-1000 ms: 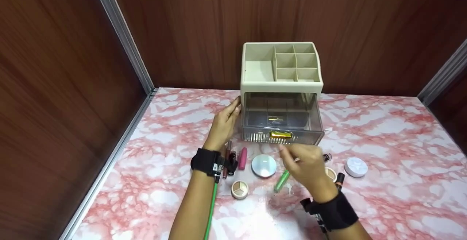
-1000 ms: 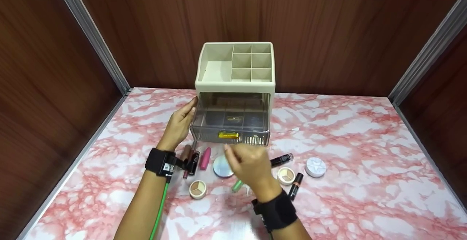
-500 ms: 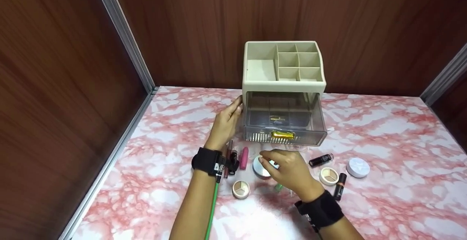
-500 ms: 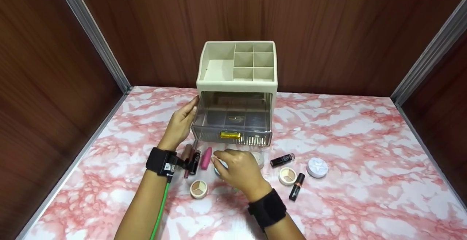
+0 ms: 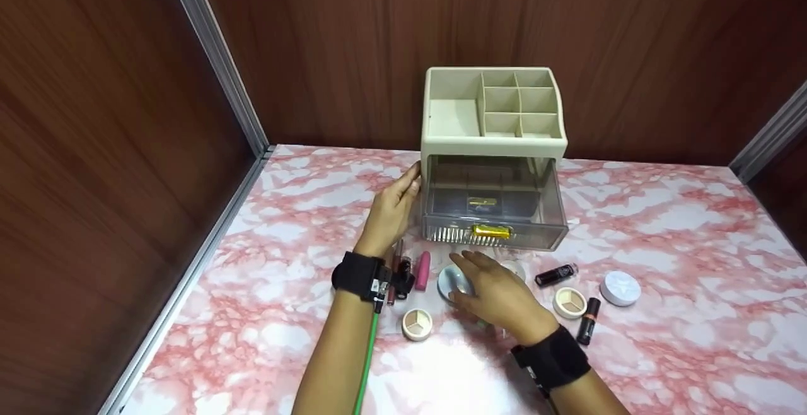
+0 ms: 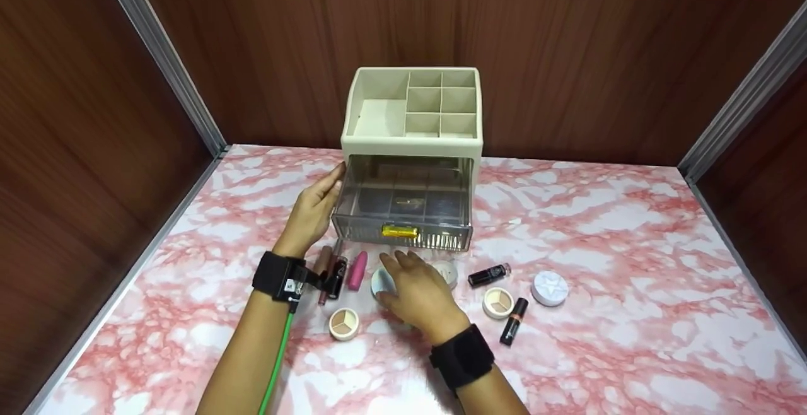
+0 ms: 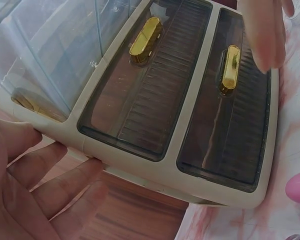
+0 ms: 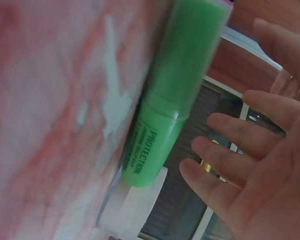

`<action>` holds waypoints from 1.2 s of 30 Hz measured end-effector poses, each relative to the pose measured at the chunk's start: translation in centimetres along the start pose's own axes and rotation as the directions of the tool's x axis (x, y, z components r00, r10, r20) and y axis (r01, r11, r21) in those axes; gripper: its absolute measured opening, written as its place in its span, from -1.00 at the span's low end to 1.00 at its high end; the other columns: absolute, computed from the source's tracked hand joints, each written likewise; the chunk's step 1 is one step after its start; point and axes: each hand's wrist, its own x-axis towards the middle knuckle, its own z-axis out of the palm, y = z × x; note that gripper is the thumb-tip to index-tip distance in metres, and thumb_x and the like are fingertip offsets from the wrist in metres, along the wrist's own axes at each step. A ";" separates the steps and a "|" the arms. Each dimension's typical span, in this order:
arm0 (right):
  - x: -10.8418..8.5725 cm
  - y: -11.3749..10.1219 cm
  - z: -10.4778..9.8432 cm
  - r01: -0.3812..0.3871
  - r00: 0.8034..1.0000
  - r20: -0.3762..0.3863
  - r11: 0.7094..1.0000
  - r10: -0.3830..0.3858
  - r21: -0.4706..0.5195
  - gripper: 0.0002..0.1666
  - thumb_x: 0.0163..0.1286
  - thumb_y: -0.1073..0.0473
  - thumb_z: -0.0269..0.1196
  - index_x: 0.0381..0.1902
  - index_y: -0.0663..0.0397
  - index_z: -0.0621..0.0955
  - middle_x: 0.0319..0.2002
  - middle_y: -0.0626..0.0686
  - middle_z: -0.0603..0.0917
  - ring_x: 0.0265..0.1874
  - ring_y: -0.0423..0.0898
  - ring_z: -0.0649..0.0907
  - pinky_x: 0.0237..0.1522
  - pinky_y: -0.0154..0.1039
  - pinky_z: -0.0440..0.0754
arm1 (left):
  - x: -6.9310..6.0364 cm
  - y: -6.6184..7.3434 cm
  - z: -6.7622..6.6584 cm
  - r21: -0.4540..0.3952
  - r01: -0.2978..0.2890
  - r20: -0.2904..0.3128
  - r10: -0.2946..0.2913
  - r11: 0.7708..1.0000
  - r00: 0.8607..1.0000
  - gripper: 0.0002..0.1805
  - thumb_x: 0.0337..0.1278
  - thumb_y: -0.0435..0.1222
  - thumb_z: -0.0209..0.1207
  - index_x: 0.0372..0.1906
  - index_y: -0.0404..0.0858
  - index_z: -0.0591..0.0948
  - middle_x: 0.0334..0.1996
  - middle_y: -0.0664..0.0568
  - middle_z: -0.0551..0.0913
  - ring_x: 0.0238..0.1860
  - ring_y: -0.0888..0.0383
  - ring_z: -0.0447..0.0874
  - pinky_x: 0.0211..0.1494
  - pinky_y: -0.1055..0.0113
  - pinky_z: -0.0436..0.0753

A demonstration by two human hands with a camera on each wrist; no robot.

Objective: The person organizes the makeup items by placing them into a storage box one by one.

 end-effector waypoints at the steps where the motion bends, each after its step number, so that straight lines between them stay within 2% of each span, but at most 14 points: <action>1: 0.0 0.0 0.1 0.000 1.000 -0.001 1.000 0.000 0.002 -0.17 0.29 -0.16 0.27 0.44 -0.02 0.35 0.35 0.21 0.37 0.32 0.18 0.36 0.26 0.13 0.34 | 0.0 0.0 0.0 0.003 0.000 -0.003 0.000 1.000 1.000 -0.52 0.52 -0.17 -0.09 0.42 -0.18 0.34 0.35 0.07 0.36 0.30 0.16 0.37 0.35 0.40 0.26; 5: 0.0 -0.2 0.3 0.009 1.000 -0.002 1.000 -0.009 -0.005 -0.17 0.28 -0.12 0.30 0.44 -0.01 0.34 0.35 0.23 0.37 0.31 0.18 0.38 0.24 0.12 0.37 | -0.1 -0.1 -0.1 0.006 0.002 -0.006 -0.002 1.000 1.000 -0.51 0.51 -0.15 -0.08 0.42 -0.18 0.33 0.35 0.07 0.36 0.30 0.15 0.38 0.35 0.40 0.27; 11: -0.3 0.0 0.7 0.059 0.997 0.061 0.998 -0.057 -0.018 -0.11 0.22 -0.04 0.38 0.44 0.07 0.33 0.36 0.32 0.32 0.31 0.27 0.35 0.29 0.16 0.29 | 0.0 0.1 0.1 -0.003 0.009 0.001 -0.009 1.000 1.000 -0.51 0.51 -0.15 -0.09 0.43 -0.16 0.33 0.34 0.06 0.37 0.29 0.15 0.39 0.35 0.39 0.27; 19: -0.2 0.2 0.9 0.102 0.991 0.083 0.995 -0.102 0.004 -0.11 0.25 -0.02 0.38 0.44 0.15 0.31 0.38 0.36 0.27 0.33 0.31 0.29 0.33 0.15 0.22 | -0.2 0.1 0.0 0.007 0.049 0.005 -0.049 0.999 0.999 -0.50 0.51 -0.09 -0.10 0.44 -0.06 0.30 0.35 0.07 0.36 0.31 0.13 0.37 0.36 0.36 0.26; 26: 0.0 0.1 1.0 0.083 0.988 0.128 0.996 -0.087 0.036 -0.13 0.27 0.04 0.37 0.47 0.06 0.28 0.44 0.29 0.19 0.37 0.28 0.23 0.33 0.15 0.20 | -0.2 0.0 -0.1 -0.003 0.033 0.008 -0.033 0.999 0.999 -0.50 0.51 -0.09 -0.10 0.44 -0.08 0.30 0.35 0.08 0.36 0.30 0.14 0.38 0.36 0.37 0.26; 31: -0.2 0.1 1.2 0.103 0.984 0.143 0.994 -0.107 0.031 -0.14 0.22 0.05 0.40 0.43 0.06 0.34 0.37 0.33 0.30 0.33 0.29 0.30 0.33 0.15 0.22 | -0.2 -0.1 -0.1 0.008 0.009 0.002 -0.009 1.000 1.000 -0.51 0.51 -0.14 -0.08 0.43 -0.15 0.32 0.33 0.04 0.37 0.30 0.12 0.38 0.36 0.36 0.27; 36: -0.1 0.2 1.2 0.144 0.985 0.089 0.989 -0.145 0.017 -0.15 0.14 0.07 0.45 0.37 0.10 0.42 0.21 0.30 0.43 0.17 0.22 0.47 0.22 0.08 0.40 | -0.1 0.0 0.0 0.002 0.000 0.001 0.000 1.000 1.000 -0.51 0.51 -0.14 -0.08 0.43 -0.15 0.33 0.34 0.05 0.37 0.31 0.12 0.37 0.36 0.37 0.26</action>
